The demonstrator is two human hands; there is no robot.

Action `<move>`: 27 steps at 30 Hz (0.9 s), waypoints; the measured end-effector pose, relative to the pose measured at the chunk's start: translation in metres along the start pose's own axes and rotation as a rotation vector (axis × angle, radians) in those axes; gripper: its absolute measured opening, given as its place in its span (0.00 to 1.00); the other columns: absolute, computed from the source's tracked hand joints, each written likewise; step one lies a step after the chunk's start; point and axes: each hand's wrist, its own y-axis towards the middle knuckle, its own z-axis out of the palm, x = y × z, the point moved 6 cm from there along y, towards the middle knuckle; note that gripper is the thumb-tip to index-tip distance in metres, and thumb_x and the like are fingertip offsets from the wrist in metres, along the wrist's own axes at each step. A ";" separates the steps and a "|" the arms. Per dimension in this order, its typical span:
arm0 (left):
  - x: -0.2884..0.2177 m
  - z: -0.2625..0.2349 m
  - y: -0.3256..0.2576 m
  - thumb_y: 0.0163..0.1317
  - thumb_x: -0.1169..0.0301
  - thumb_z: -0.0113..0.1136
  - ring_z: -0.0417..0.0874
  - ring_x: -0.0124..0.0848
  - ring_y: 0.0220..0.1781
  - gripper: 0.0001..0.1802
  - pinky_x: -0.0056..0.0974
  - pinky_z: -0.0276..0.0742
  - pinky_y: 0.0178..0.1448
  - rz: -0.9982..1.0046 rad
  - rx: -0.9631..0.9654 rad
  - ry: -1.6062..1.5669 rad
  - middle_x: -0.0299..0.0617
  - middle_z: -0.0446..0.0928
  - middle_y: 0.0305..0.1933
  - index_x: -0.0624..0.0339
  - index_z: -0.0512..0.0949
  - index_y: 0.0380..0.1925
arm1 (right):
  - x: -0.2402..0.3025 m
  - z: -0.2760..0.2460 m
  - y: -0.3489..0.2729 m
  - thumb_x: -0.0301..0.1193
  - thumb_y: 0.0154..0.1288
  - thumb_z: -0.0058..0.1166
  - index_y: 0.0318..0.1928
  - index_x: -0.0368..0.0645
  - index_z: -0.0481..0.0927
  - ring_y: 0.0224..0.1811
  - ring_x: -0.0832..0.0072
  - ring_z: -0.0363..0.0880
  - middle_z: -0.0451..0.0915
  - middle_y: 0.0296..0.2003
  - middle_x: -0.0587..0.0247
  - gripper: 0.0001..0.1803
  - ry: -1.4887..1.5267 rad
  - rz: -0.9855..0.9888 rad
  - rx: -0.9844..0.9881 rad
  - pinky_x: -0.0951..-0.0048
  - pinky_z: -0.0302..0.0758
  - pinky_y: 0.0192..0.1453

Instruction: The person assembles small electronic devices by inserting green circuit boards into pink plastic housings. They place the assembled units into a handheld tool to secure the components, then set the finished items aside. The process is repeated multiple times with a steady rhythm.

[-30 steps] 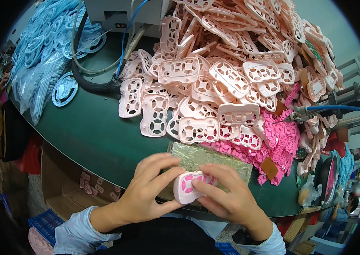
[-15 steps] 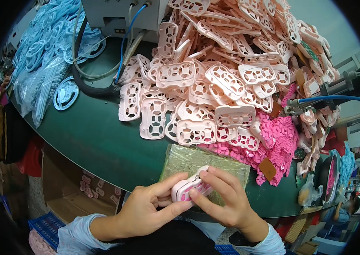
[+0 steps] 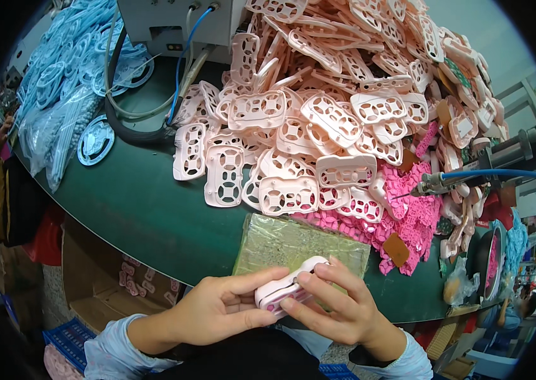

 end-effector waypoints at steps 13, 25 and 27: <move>0.003 -0.011 0.010 0.73 0.68 0.48 0.74 0.20 0.50 0.25 0.28 0.73 0.55 -0.154 0.176 -0.130 0.36 0.75 0.55 0.64 0.61 0.67 | 0.004 -0.007 -0.001 0.19 0.44 0.67 0.45 0.59 0.85 0.56 0.61 0.72 0.75 0.53 0.63 0.26 0.034 -0.030 0.005 0.57 0.76 0.62; -0.031 -0.005 -0.007 0.60 0.79 0.59 0.82 0.33 0.48 0.23 0.35 0.77 0.52 0.263 -0.111 0.584 0.51 0.80 0.50 0.67 0.72 0.57 | -0.028 -0.006 -0.005 0.23 0.58 0.63 0.54 0.37 0.77 0.60 0.60 0.71 0.69 0.56 0.47 0.22 1.006 0.747 -0.157 0.63 0.71 0.63; -0.035 -0.003 -0.006 0.59 0.79 0.60 0.83 0.39 0.48 0.23 0.36 0.77 0.52 0.317 -0.081 0.655 0.53 0.79 0.50 0.65 0.73 0.57 | -0.030 0.002 -0.014 0.22 0.62 0.59 0.53 0.27 0.74 0.55 0.67 0.75 0.72 0.51 0.49 0.20 1.237 0.839 -0.167 0.67 0.73 0.59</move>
